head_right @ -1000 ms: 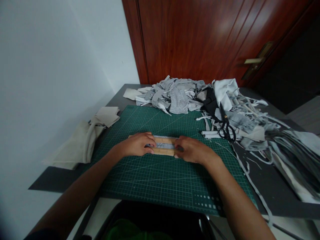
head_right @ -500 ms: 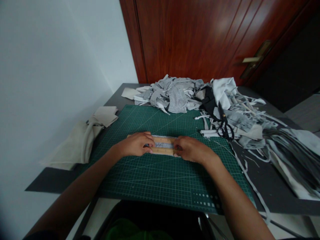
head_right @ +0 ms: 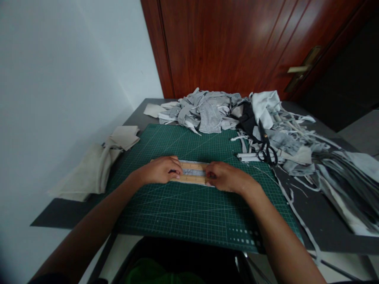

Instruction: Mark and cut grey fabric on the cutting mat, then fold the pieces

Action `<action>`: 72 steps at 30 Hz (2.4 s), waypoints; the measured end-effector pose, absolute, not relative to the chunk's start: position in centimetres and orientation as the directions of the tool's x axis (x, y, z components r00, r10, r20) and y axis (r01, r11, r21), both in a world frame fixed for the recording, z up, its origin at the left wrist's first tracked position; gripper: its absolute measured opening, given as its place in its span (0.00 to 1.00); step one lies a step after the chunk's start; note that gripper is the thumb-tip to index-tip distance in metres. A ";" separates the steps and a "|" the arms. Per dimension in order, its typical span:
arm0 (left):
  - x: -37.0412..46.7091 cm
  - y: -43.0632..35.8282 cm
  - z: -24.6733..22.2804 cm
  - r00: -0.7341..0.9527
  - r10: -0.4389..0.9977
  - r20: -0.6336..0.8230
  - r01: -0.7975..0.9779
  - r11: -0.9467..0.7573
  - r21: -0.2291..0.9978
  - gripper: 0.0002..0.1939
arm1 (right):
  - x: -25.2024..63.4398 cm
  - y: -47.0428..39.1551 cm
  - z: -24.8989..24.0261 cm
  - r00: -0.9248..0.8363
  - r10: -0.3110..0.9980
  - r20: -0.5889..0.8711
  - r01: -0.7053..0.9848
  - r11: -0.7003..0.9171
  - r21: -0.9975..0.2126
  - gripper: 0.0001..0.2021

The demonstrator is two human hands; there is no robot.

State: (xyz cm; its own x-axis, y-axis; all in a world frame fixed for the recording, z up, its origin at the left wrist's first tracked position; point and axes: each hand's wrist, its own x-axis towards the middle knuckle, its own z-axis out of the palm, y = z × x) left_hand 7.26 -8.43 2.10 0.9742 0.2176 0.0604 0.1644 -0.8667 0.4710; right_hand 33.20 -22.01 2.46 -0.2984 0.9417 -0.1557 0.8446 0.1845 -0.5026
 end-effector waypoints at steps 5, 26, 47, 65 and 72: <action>7.3 -8.1 2.0 0.975 0.217 0.044 0.169 -0.858 0.484 0.09 | 33.5 -22.0 2.3 -0.315 0.934 -0.168 0.831 0.186 -0.525 0.05; 7.2 -8.5 2.1 0.963 0.267 0.024 0.234 -0.881 0.412 0.03 | 32.5 -22.1 3.4 -0.207 0.937 -0.282 0.891 0.061 -0.449 0.03; 7.1 -8.2 1.8 0.953 0.301 -0.032 0.286 -0.858 0.428 0.02 | 32.3 -22.1 3.4 -0.196 0.930 -0.312 0.906 0.051 -0.419 0.05; 6.8 -7.7 2.3 0.936 0.334 -0.110 0.337 -0.763 0.552 0.10 | 32.4 -22.2 3.2 -0.205 0.928 -0.311 0.903 0.057 -0.426 0.05; 6.7 -7.1 2.2 0.947 0.307 -0.100 0.309 -0.774 0.553 0.10 | 32.2 -22.4 3.3 -0.147 0.933 -0.330 0.915 0.002 -0.403 0.05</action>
